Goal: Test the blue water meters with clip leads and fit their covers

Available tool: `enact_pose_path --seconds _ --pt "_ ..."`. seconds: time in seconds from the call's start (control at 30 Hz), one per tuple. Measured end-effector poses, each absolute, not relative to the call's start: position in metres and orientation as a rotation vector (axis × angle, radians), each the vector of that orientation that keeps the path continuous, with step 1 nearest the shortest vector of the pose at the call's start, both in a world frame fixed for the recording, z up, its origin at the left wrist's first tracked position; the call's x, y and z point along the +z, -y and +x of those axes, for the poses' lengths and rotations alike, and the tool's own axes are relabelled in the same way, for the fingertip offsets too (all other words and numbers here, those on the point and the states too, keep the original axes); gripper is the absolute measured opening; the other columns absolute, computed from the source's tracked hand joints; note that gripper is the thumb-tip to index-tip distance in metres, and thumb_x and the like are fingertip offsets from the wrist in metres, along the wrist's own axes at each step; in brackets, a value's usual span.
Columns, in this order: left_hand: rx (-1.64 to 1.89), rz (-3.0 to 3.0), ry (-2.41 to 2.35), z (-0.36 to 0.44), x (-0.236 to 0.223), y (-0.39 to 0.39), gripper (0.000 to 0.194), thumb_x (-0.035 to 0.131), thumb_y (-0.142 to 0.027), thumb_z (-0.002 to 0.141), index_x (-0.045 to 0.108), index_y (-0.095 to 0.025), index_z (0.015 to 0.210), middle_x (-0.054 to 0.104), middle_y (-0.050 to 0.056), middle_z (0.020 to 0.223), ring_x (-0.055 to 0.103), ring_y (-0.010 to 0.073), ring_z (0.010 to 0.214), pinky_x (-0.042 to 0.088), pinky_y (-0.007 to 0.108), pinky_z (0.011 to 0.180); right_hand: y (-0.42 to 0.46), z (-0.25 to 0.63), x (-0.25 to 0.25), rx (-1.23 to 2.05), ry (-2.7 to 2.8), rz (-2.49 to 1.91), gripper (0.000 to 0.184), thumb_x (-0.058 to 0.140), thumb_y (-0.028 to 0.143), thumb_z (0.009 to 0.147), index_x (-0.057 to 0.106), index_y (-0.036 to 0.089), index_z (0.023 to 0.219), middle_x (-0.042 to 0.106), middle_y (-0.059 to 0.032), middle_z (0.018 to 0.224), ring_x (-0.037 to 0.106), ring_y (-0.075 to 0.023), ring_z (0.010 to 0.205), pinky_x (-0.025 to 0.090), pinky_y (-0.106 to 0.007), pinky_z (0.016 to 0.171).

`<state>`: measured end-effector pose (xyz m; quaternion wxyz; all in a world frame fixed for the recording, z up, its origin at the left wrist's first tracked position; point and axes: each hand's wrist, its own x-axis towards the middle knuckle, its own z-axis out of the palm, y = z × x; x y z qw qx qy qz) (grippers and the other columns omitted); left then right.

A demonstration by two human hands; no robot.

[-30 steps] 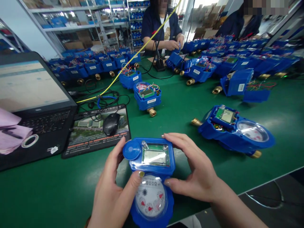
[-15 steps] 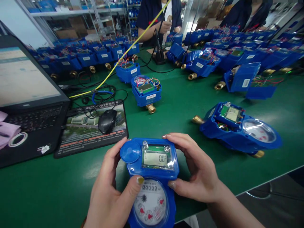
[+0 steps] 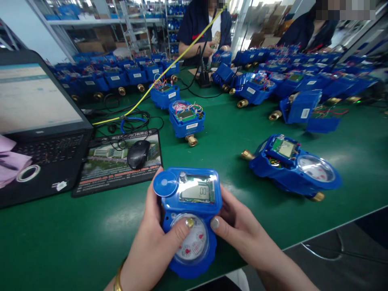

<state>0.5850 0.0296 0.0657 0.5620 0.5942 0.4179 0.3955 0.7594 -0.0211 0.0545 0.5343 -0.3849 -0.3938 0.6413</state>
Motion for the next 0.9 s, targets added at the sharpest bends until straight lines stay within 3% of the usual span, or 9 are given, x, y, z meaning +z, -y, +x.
enact_pose_path --seconds 0.13,0.23,0.37,0.5,0.7,0.8,0.9 --pt "1.126 1.537 -0.936 0.589 0.07 -0.034 0.088 0.077 -0.036 0.078 0.022 -0.04 0.146 0.035 0.005 0.15 0.04 0.0328 0.132 0.038 0.05 0.106 0.011 0.766 0.062 1.427 1.023 -0.875 0.094 0.067 0.038 0.087 0.0 0.033 0.152 0.03 -0.0097 0.152 0.05 -0.024 0.126 0.047 -0.038 0.101" --pt "1.214 1.587 -0.927 0.586 0.073 -0.024 0.086 0.077 -0.031 0.078 0.023 -0.041 0.145 0.029 0.004 0.153 0.034 0.0337 0.135 0.031 0.056 0.109 0.016 0.768 0.066 1.395 1.13 -0.81 0.089 0.068 0.036 0.087 0.006 0.041 0.15 0.031 -0.0022 0.152 0.04 -0.0224 0.134 0.039 -0.039 0.109" --pt "1.277 1.551 -0.985 0.583 0.079 -0.007 0.082 0.079 -0.032 0.077 0.029 -0.043 0.14 0.029 0.002 0.152 0.032 0.032 0.136 0.032 0.056 0.109 0.027 0.768 0.068 1.428 1.188 -0.74 0.093 0.074 0.044 0.079 0.012 0.046 0.148 0.035 0.0018 0.15 0.036 -0.0227 0.136 0.026 -0.043 0.115" --pt "1.339 1.547 -1.009 0.585 0.082 0.0 0.076 0.079 -0.031 0.075 0.035 -0.042 0.136 0.031 0.002 0.151 0.031 0.0325 0.137 0.026 0.059 0.111 0.031 0.766 0.068 1.407 1.226 -0.741 0.097 0.076 0.043 0.078 0.011 0.043 0.149 0.039 -0.0003 0.148 0.038 -0.0226 0.135 0.028 -0.042 0.114" --pt "1.385 1.561 -1.029 0.586 0.081 0.002 0.066 0.074 -0.03 0.078 0.037 -0.04 0.131 0.032 0.003 0.151 0.029 0.0353 0.137 0.028 0.065 0.108 0.034 0.763 0.071 1.348 1.279 -0.876 0.102 0.078 0.045 0.075 0.011 0.035 0.151 0.039 -0.0055 0.147 0.04 -0.0251 0.134 0.033 -0.042 0.112" --pt "1.407 1.595 -1.039 0.585 0.08 0.002 0.066 0.074 -0.03 0.078 0.036 -0.036 0.131 0.032 0.006 0.15 0.029 0.0364 0.137 0.028 0.066 0.108 0.034 0.764 0.074 1.182 1.387 -0.992 0.096 0.075 0.049 0.076 0.017 0.034 0.151 0.044 -0.0066 0.144 0.046 -0.0264 0.129 0.038 -0.043 0.109" --pt "1.39 1.576 -1.032 0.584 0.079 0.001 0.066 0.075 -0.029 0.078 0.036 -0.034 0.131 0.03 0.007 0.151 0.027 0.0365 0.137 0.028 0.064 0.109 0.031 0.767 0.078 0.822 1.567 -1.189 0.105 0.078 0.051 0.072 0.015 0.03 0.152 0.031 -0.0098 0.151 0.039 -0.0306 0.134 0.039 -0.045 0.108"
